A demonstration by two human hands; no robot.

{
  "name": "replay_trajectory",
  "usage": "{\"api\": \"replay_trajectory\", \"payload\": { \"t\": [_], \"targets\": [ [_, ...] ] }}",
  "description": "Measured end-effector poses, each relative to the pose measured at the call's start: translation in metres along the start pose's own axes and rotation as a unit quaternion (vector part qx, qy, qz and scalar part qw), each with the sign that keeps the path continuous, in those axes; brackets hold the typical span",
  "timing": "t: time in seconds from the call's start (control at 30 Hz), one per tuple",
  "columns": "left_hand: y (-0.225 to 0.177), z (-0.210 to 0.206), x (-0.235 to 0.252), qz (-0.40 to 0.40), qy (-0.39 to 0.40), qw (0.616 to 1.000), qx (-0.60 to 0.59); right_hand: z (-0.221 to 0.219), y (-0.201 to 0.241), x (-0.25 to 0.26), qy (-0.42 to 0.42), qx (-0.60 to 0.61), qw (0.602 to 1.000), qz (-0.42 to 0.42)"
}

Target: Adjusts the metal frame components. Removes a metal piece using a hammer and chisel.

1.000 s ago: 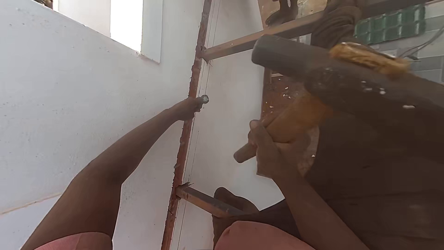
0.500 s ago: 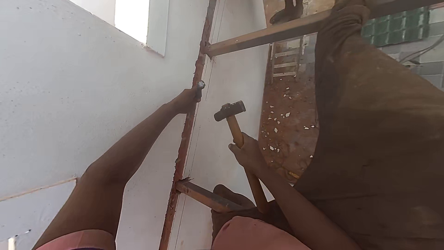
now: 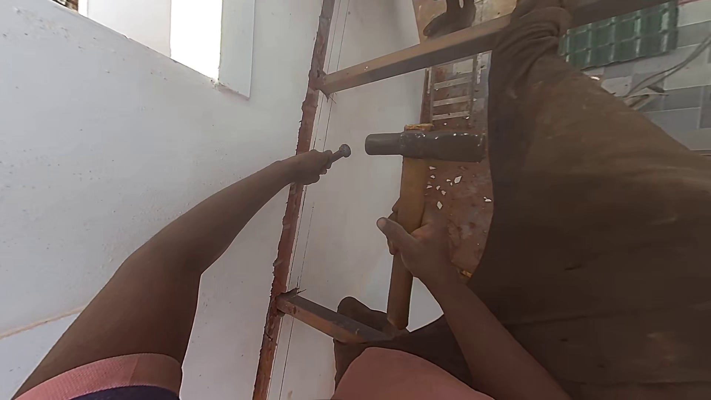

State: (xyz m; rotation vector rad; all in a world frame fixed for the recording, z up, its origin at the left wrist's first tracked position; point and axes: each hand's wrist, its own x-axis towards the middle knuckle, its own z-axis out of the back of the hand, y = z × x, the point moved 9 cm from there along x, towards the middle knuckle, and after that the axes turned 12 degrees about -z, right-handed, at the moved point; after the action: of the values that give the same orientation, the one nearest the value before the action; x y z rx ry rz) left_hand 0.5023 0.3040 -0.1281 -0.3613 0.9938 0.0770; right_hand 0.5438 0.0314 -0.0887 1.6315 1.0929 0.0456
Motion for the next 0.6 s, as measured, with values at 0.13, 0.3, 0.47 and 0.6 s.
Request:
{"api": "replay_trajectory", "payload": {
  "t": [0.13,0.3,0.47,0.6],
  "targets": [
    [-0.003,-0.008,-0.002,0.002,0.016,1.0,-0.013,0.017,0.071,-0.016,-0.035,0.145,0.956,0.254],
    [-0.004,-0.013,-0.01,-0.011,0.011,1.0,-0.004,-0.021,-0.022,0.022,-0.051,-0.091,0.994,-0.02],
    [0.002,-0.019,-0.009,0.001,-0.003,1.0,-0.005,-0.011,-0.02,0.015,0.002,-0.032,0.995,-0.09],
    [0.009,-0.025,-0.014,-0.008,-0.022,1.0,-0.019,0.001,0.04,0.001,-0.091,0.076,0.97,0.212]
  ]
}}
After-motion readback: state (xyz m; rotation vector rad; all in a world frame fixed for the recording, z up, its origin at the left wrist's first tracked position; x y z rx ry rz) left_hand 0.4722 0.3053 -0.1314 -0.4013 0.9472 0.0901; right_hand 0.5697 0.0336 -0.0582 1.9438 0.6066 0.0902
